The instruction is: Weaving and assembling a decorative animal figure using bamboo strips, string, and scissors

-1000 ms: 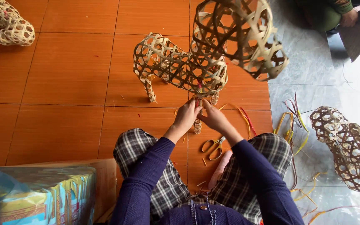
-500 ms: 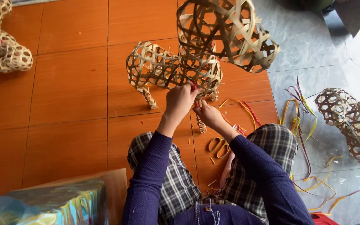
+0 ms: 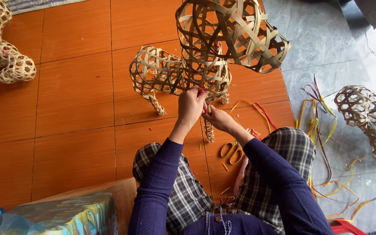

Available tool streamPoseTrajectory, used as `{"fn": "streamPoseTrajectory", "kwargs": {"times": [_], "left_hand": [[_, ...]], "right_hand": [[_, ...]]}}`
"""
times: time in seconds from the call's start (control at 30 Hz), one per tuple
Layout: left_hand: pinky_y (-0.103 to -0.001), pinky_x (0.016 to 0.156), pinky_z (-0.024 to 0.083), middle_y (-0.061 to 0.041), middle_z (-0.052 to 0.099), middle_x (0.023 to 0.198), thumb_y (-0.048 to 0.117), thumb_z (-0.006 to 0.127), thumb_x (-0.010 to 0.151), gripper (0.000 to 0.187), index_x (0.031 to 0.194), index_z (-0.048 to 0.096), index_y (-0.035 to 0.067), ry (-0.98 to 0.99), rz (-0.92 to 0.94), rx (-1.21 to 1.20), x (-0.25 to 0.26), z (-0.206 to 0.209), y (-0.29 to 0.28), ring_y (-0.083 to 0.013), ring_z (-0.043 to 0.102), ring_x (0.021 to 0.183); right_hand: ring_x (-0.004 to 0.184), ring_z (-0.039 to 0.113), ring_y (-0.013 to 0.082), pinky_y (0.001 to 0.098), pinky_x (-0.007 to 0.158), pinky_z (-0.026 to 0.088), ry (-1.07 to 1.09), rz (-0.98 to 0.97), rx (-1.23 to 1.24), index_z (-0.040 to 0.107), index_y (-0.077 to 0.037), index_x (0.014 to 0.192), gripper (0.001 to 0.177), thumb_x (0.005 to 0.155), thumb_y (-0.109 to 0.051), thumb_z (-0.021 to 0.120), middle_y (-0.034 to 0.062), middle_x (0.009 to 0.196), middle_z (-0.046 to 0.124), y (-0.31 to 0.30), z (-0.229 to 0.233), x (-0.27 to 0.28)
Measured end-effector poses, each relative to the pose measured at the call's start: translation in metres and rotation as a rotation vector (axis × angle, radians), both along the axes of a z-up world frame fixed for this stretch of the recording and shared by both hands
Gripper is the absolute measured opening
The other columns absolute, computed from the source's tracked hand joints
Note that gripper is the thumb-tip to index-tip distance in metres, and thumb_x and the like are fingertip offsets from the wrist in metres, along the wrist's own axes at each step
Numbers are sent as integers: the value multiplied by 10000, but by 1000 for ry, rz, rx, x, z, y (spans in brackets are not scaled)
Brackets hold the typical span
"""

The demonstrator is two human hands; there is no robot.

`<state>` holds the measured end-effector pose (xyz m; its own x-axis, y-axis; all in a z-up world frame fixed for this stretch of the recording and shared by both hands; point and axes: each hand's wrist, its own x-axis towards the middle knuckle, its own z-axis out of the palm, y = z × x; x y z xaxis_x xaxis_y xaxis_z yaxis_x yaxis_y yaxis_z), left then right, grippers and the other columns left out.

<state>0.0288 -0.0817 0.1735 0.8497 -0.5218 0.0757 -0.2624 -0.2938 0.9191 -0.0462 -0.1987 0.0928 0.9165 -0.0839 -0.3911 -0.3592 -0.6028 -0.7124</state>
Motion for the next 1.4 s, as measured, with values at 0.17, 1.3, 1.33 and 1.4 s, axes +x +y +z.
{"fn": "streamPoseTrajectory", "kwargs": {"times": [0.17, 1.3, 1.33, 1.4], "left_hand": [[-259, 491, 506, -86, 619, 516, 132, 578, 967, 198, 828, 621, -3, -115, 0, 24, -6, 4, 2, -174, 608, 420], [-471, 766, 582, -233, 674, 899, 71, 589, 930, 288, 1153, 559, -108, -67, 13, 508, -10, -35, 61, -358, 710, 840], [-471, 766, 582, -233, 674, 899, 71, 589, 930, 288, 1153, 559, -108, -73, 15, 508, -5, -35, 63, -358, 710, 840], [-567, 788, 536, -329, 655, 948, 2, 512, 928, 269, 1135, 560, -164, -186, -81, 560, 4, -38, 68, -481, 668, 914]], "right_hand": [[1050, 602, 504, 603, 896, 470, -9, 5, 6, 472, -69, 1039, 398, 935, -448, 535, 292, 1038, 658, -10, -18, -1], [843, 689, 93, 242, 772, 516, -460, -147, 83, 614, -285, 963, 338, 705, -347, 823, -134, 827, 668, -52, -65, -4], [836, 689, 78, 228, 767, 515, -486, -152, 112, 622, -298, 946, 334, 694, -334, 839, -154, 817, 668, -74, -82, -22], [822, 690, 47, 202, 757, 514, -533, -163, 172, 637, -324, 913, 335, 673, -309, 869, -193, 797, 668, -62, -96, 10]]}}
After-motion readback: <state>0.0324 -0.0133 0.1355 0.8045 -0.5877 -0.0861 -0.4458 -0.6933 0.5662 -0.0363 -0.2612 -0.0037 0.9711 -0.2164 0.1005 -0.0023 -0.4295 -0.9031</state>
